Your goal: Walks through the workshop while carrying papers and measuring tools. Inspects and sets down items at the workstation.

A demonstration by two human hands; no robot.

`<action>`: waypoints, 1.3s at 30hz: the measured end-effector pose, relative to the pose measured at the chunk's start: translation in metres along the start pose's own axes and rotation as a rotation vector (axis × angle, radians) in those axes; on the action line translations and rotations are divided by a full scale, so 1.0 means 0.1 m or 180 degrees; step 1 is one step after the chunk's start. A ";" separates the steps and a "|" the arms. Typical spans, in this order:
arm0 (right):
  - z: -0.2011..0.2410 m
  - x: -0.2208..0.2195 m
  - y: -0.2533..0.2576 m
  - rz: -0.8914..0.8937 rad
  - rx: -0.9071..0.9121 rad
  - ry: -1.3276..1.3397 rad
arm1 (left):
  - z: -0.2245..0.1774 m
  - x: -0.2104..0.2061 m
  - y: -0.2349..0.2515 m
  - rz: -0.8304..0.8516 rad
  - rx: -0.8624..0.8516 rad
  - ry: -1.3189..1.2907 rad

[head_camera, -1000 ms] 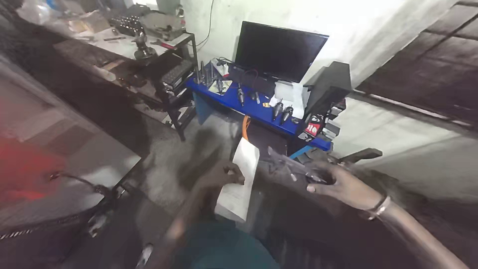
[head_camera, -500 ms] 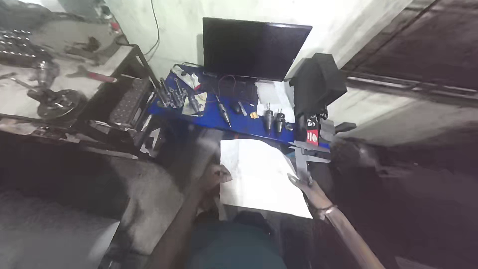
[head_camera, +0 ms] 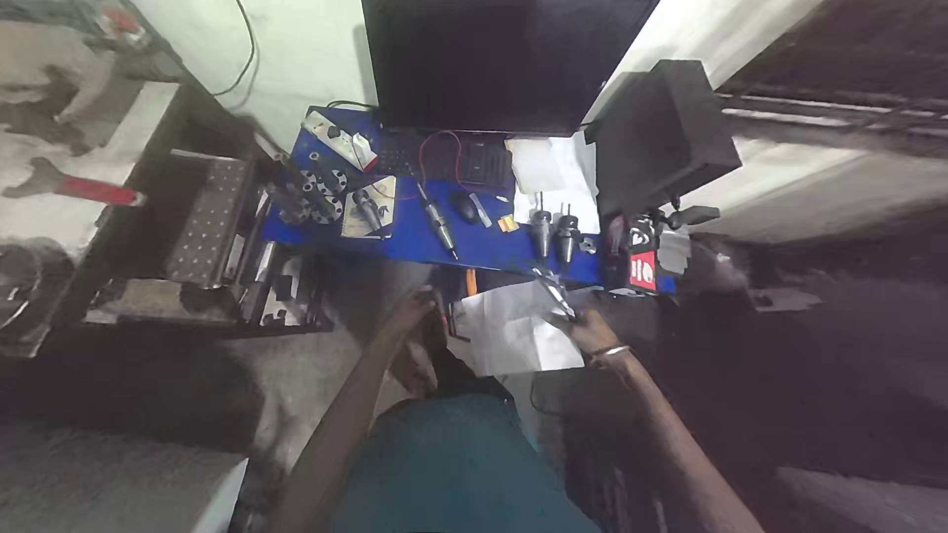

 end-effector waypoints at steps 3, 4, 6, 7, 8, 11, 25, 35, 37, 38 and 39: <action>0.22 0.09 0.20 0.0299 0.0247 -0.0132 | -0.24 0.12 0.27 0.0192 0.0193 0.0081; 0.29 0.12 0.22 0.0360 0.0430 -0.0016 | -0.31 0.10 0.31 0.0319 0.0269 0.0069; 0.43 0.28 0.28 0.0402 0.0701 0.0177 | -0.38 0.02 0.46 0.0535 0.0396 0.0078; 0.48 0.37 0.33 0.0372 0.0742 0.0215 | -0.40 -0.02 0.52 0.0576 0.0391 0.0034; 0.48 0.43 0.39 0.0325 0.0691 0.0266 | -0.38 -0.05 0.57 0.0572 0.0402 -0.0070; 0.34 0.56 0.65 0.0120 0.0242 0.0357 | -0.32 -0.16 0.66 0.0556 0.0458 -0.0248; 0.19 0.93 1.26 0.0286 -0.0897 -0.0943 | -0.05 -0.52 0.89 0.1289 0.0679 -0.0615; 0.30 0.77 1.54 0.0335 -0.0716 -0.0478 | 0.01 -0.55 1.04 0.0933 0.0483 -0.0637; 0.30 0.77 1.59 0.0343 -0.0648 -0.0466 | -0.02 -0.47 1.02 0.0643 0.0438 -0.0670; 0.29 0.77 1.61 0.0352 -0.0624 -0.0466 | -0.05 -0.41 0.99 0.0524 0.0418 -0.0672; 0.28 0.76 1.64 0.0380 -0.0618 -0.0457 | -0.08 -0.36 0.97 0.0397 0.0445 -0.0613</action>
Point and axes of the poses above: each hand's wrist, its own y-axis towards the middle knuckle, its own x-axis out of the back of the hand, z = x × y, the point moved 3 cm from there along y, towards the middle knuckle, and after that the axes turned 11 degrees about z, right-handed, at the moved point
